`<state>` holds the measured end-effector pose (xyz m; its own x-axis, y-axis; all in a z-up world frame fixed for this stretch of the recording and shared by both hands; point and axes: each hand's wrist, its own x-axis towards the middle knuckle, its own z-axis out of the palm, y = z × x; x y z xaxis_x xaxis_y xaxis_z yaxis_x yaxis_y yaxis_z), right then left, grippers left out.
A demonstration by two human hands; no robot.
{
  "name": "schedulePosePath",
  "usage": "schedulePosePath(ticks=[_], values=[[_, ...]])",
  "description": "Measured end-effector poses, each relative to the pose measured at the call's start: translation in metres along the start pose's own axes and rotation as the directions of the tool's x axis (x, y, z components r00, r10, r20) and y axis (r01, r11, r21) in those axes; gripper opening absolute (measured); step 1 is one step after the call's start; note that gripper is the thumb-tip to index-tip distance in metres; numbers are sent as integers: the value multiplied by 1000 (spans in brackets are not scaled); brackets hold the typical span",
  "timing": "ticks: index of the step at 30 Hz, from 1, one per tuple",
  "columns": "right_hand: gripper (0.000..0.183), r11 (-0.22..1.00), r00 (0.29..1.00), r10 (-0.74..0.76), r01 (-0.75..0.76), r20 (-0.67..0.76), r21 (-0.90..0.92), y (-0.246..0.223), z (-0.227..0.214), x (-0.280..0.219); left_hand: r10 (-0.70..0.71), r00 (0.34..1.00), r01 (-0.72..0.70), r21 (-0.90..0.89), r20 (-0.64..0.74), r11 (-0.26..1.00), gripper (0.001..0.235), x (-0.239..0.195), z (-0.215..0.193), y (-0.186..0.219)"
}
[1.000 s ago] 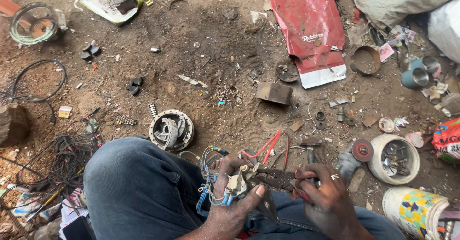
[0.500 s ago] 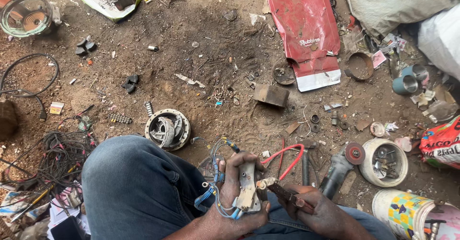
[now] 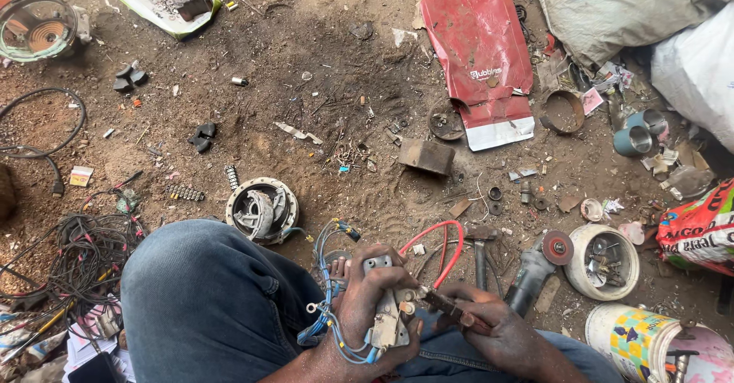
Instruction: The person sits on the ground and uses pliers and a screwdriver to manipulate wires and terminals on a small black electronic component. They repeatedly adjust connections and inspect the component throughout the clip.
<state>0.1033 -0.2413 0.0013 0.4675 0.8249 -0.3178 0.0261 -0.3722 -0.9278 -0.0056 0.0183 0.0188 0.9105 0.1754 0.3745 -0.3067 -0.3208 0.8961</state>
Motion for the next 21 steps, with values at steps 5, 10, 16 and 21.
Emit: schedulePosePath(ticks=[5,10,16,21], values=[[22,987,997,-32,19,-75,-160,2,-3,-3,-19,993,17,-17,-119,1000,70,-1,10,-6],[34,976,984,176,-169,-40,134,3,0,-1,22,989,-10,78,-147,997,68,-2,7,-9],[70,923,924,383,-383,-4,-28,-10,-4,-2,83,991,-63,182,-107,981,72,-1,2,-10],[65,939,942,335,-331,30,-94,-15,-3,-1,132,989,-117,197,-66,973,69,-2,2,-16]])
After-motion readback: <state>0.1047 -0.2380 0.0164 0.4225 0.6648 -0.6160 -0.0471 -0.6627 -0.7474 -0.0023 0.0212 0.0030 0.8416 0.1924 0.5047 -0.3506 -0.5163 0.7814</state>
